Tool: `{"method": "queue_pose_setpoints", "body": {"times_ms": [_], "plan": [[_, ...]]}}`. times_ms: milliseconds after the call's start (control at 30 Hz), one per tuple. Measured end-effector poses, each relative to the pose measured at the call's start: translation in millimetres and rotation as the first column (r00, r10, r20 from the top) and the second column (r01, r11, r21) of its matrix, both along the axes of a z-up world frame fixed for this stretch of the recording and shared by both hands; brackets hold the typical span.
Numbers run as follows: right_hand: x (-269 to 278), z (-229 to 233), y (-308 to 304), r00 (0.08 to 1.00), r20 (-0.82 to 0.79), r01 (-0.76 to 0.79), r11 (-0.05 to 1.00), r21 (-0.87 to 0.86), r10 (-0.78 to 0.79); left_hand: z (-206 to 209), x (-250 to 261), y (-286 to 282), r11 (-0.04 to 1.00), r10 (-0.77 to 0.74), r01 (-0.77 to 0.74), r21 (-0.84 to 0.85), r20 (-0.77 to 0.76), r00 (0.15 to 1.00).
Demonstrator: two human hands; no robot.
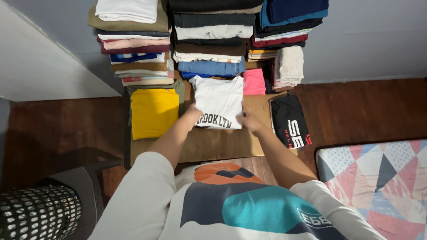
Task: Organizing and stacking several piles of folded t-shirts on a wooden table.
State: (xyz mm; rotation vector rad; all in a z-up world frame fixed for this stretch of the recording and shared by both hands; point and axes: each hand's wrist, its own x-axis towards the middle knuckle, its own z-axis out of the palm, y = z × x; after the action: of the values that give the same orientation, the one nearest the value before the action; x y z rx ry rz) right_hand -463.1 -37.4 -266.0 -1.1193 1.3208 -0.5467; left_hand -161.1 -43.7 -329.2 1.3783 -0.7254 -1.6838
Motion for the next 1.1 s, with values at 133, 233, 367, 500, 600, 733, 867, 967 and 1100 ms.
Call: {"method": "queue_pose_setpoints", "body": {"times_ms": [133,233,367,500,600,733,867,967,1100], "plan": [[13,38,18,0.992,-0.119,-0.065,0.99,-0.123,0.05,60,-9,24,0.964,-0.163,0.051,0.261,0.427,0.89],[10,27,13,0.993,0.071,-0.084,0.978,-0.191,0.099,22,-6,21,0.988,-0.091,0.03,0.149,0.416,0.905],[6,2,6,0.955,-0.255,-0.239,0.907,-0.346,0.155,-14,0,24,0.988,-0.151,0.103,0.113,0.611,0.778],[7,7,5,0.886,-0.446,-0.319,0.868,-0.381,0.13,-21,7,23,0.981,0.029,0.115,-0.158,0.698,0.716],[9,13,4,0.864,-0.492,-0.339,0.851,-0.401,0.112,22,4,29,0.989,0.058,0.041,-0.143,0.621,0.781],[21,43,10,0.867,-0.492,-0.312,0.854,-0.416,0.077,31,7,27,0.987,0.149,-0.103,-0.125,0.451,0.88],[38,60,10,0.853,-0.519,-0.341,0.811,-0.476,0.054,30,17,22,0.979,0.173,-0.138,-0.149,0.253,0.952],[54,66,7,0.818,-0.571,-0.397,0.792,-0.465,0.075,62,24,25,0.991,0.119,-0.104,-0.083,0.205,0.972],[77,69,1,0.853,-0.507,-0.44,0.694,-0.57,0.124,97,36,29,0.998,0.057,-0.056,-0.013,0.224,0.973]]}}
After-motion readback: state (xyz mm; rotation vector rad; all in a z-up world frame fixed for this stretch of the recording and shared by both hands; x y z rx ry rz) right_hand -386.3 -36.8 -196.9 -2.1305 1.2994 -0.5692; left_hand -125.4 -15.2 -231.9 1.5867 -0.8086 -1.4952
